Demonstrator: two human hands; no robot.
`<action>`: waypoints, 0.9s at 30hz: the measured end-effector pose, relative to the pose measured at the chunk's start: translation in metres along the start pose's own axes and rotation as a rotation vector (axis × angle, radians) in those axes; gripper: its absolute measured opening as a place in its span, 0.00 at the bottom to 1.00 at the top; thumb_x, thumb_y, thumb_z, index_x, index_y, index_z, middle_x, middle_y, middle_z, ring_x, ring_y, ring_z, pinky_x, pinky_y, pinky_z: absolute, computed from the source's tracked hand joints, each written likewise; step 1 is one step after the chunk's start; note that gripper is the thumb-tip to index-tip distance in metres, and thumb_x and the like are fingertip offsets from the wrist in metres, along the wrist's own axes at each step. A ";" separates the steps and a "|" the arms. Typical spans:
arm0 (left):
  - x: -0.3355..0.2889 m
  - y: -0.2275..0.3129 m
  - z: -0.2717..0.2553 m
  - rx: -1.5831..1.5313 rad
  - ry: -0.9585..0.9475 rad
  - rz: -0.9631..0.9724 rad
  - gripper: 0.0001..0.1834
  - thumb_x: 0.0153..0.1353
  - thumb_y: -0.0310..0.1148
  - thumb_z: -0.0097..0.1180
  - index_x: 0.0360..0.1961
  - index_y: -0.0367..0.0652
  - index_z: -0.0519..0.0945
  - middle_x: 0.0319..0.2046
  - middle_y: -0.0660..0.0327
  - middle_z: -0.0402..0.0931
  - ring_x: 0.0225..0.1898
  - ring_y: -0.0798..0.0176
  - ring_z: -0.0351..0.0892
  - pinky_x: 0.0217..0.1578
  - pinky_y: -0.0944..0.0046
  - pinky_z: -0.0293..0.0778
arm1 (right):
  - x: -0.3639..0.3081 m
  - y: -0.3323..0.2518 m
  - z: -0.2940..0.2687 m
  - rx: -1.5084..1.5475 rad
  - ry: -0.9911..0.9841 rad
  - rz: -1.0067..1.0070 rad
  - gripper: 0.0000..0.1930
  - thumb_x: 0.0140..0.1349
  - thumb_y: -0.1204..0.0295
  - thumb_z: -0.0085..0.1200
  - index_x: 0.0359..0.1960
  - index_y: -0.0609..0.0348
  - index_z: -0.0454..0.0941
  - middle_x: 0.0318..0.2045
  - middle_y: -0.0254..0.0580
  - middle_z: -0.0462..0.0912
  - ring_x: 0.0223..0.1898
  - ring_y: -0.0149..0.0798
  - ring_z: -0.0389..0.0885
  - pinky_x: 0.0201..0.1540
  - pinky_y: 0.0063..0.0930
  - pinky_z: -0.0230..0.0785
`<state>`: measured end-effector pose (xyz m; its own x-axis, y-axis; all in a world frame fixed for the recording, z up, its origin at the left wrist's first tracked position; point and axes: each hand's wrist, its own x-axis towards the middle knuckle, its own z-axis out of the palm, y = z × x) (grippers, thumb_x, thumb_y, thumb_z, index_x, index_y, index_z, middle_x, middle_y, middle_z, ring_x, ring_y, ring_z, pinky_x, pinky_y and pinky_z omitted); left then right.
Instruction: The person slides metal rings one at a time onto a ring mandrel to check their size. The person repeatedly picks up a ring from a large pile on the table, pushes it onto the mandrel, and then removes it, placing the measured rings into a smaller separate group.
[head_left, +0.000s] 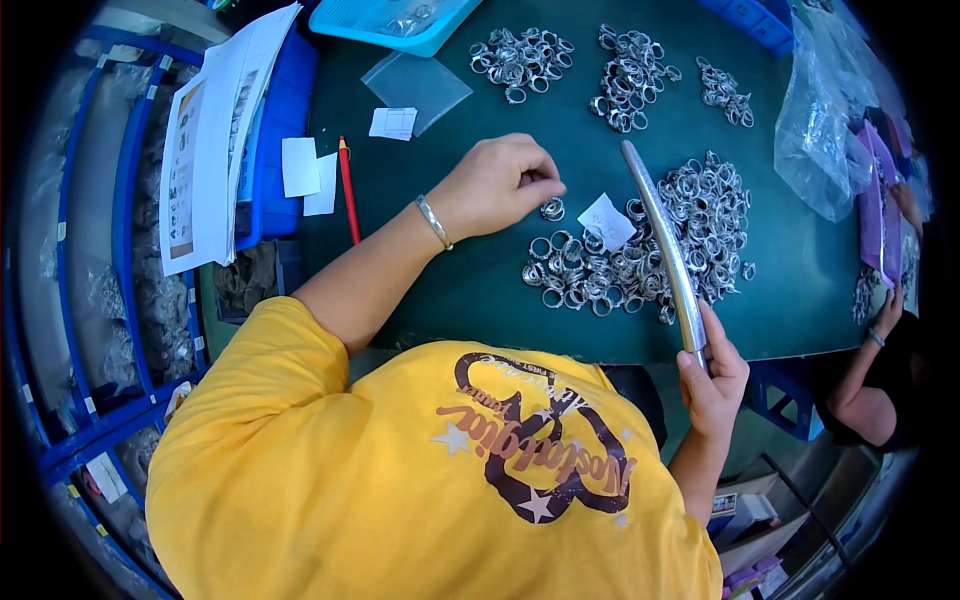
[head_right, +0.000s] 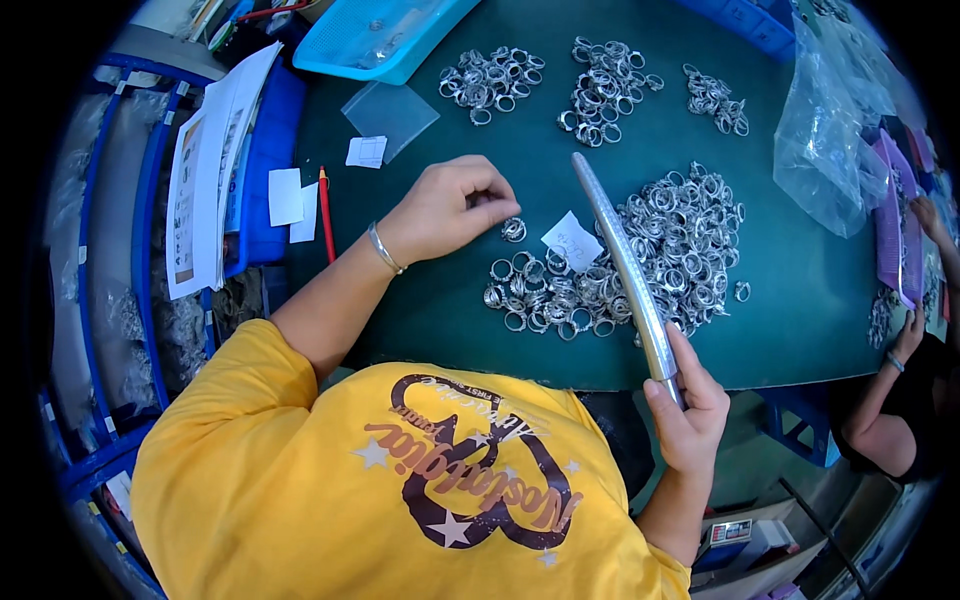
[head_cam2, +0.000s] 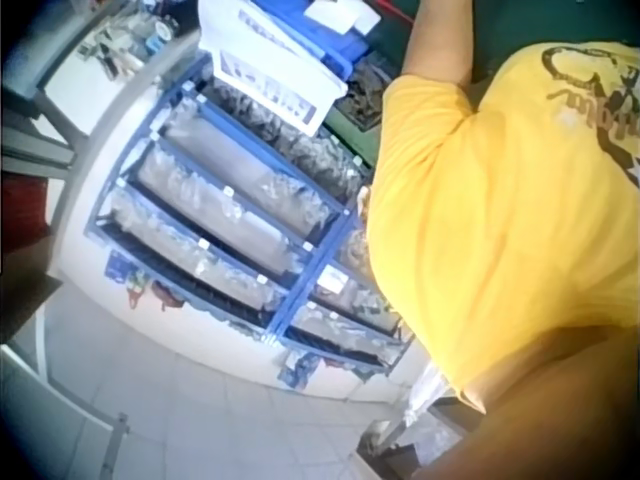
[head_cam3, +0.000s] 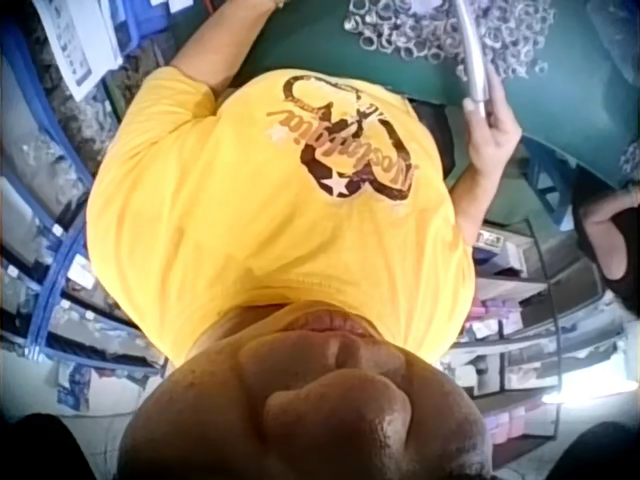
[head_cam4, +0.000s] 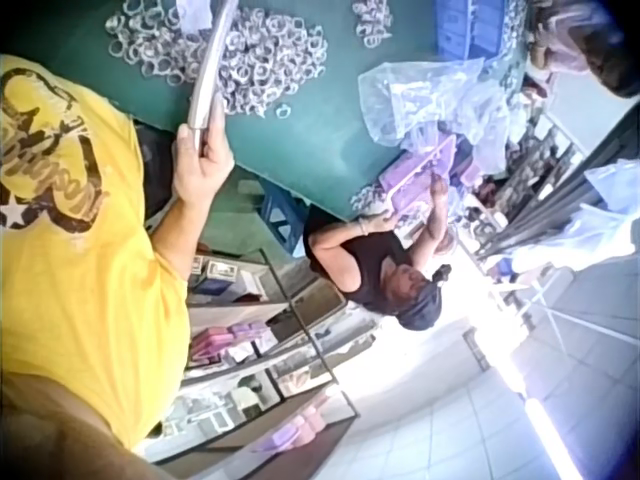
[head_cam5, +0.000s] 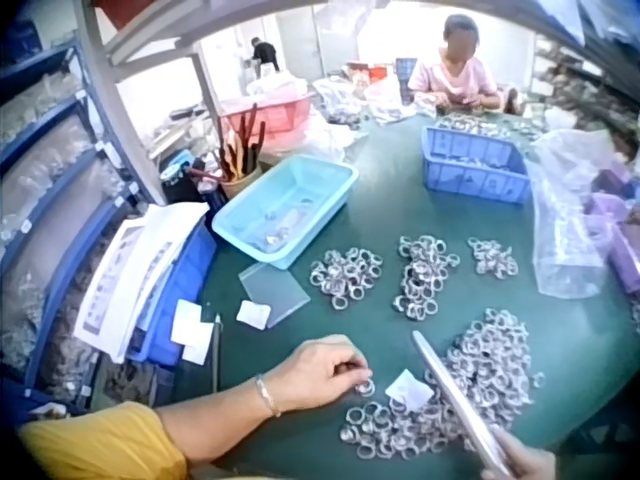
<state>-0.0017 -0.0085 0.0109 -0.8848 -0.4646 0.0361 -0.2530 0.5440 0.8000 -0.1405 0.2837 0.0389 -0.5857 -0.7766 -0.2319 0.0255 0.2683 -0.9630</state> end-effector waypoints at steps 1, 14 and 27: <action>-0.001 0.000 0.001 0.015 -0.068 0.055 0.06 0.47 0.29 0.62 0.24 0.38 0.78 0.27 0.60 0.72 0.25 0.67 0.72 0.27 0.71 0.69 | 0.000 0.000 0.001 0.010 0.001 -0.007 0.27 0.50 0.79 0.54 0.55 0.70 0.65 0.42 0.41 0.75 0.41 0.27 0.72 0.46 0.18 0.62; -0.014 -0.008 0.006 -1.267 -0.083 -0.412 0.09 0.60 0.25 0.47 0.41 0.37 0.74 0.38 0.57 0.74 0.35 0.70 0.75 0.35 0.73 0.73 | 0.002 -0.002 0.005 -0.229 -0.099 -0.231 0.25 0.48 0.79 0.55 0.51 0.71 0.68 0.34 0.43 0.79 0.33 0.25 0.74 0.38 0.17 0.64; -0.015 -0.011 0.005 -1.302 -0.093 -0.384 0.12 0.58 0.22 0.49 0.44 0.34 0.75 0.35 0.59 0.75 0.31 0.73 0.73 0.35 0.75 0.73 | 0.006 -0.007 0.008 -0.316 -0.230 -0.290 0.24 0.47 0.81 0.54 0.50 0.69 0.70 0.29 0.47 0.78 0.27 0.31 0.76 0.34 0.20 0.66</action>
<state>0.0123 -0.0039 -0.0015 -0.8790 -0.3594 -0.3135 0.0165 -0.6798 0.7332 -0.1375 0.2728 0.0428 -0.3375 -0.9411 -0.0185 -0.3802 0.1543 -0.9119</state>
